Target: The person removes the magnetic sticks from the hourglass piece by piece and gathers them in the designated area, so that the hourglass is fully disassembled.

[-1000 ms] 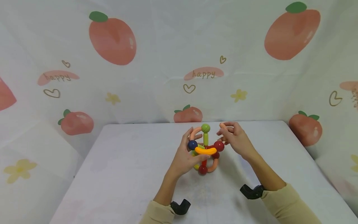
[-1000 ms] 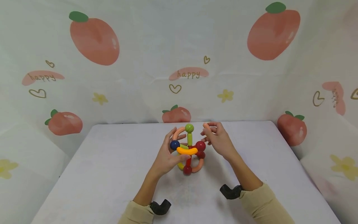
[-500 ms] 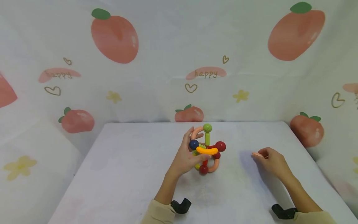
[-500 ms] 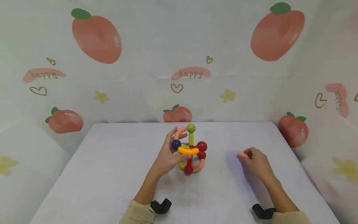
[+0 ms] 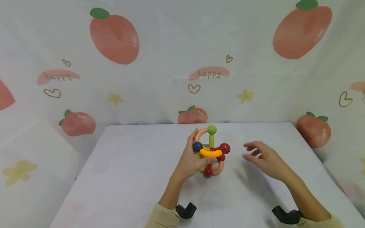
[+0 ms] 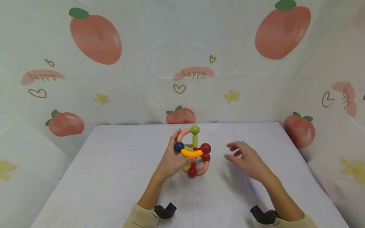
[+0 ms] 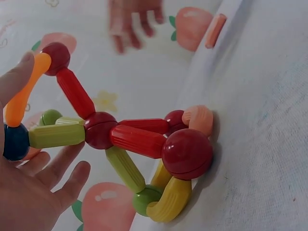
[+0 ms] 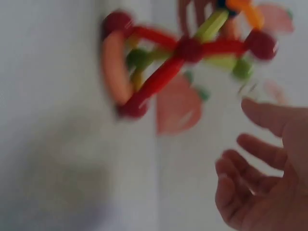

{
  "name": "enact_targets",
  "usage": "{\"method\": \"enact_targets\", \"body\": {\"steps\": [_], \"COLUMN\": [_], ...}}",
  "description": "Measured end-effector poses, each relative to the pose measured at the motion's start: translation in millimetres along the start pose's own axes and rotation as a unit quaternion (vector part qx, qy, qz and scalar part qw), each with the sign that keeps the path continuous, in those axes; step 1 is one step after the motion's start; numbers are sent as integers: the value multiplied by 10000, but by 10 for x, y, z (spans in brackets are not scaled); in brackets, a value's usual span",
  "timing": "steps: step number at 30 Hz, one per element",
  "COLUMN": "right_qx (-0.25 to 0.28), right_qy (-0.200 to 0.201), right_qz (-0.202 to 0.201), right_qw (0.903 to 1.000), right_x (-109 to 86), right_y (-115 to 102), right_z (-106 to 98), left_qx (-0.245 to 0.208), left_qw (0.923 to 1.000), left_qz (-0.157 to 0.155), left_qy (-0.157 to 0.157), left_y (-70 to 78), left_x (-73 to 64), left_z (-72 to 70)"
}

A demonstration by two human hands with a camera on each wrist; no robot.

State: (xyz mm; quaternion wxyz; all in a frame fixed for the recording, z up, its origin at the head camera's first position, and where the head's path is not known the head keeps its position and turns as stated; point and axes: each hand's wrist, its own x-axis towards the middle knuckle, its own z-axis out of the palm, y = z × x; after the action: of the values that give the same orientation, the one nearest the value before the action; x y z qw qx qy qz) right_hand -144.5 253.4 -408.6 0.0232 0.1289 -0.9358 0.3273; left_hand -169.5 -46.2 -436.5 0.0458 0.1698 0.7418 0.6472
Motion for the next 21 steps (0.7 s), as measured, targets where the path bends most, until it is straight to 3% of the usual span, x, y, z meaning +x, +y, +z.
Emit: {"method": "enact_targets", "body": {"steps": [5, 10, 13, 21], "right_qx": [170, 157, 309, 457], "right_qy": [-92, 278, 287, -258], "right_qz": [-1072, -1914, -2054, -2161], "right_qw": [9941, 9810, 9778, 9750], "right_x": [132, 226, 265, 310], "right_y": [-531, -741, -779, -785], "right_z": [52, 170, 209, 201], "left_qx": [97, -114, -257, -586], "left_qw": [9999, 9998, 9993, 9973], "left_qz": [-26, 110, 220, 390], "left_qy": [15, -133, -148, -220], "left_y": [6, 6, 9, -19], "left_x": [-1, 4, 7, 2], "left_z": [-23, -69, -97, -111]}}
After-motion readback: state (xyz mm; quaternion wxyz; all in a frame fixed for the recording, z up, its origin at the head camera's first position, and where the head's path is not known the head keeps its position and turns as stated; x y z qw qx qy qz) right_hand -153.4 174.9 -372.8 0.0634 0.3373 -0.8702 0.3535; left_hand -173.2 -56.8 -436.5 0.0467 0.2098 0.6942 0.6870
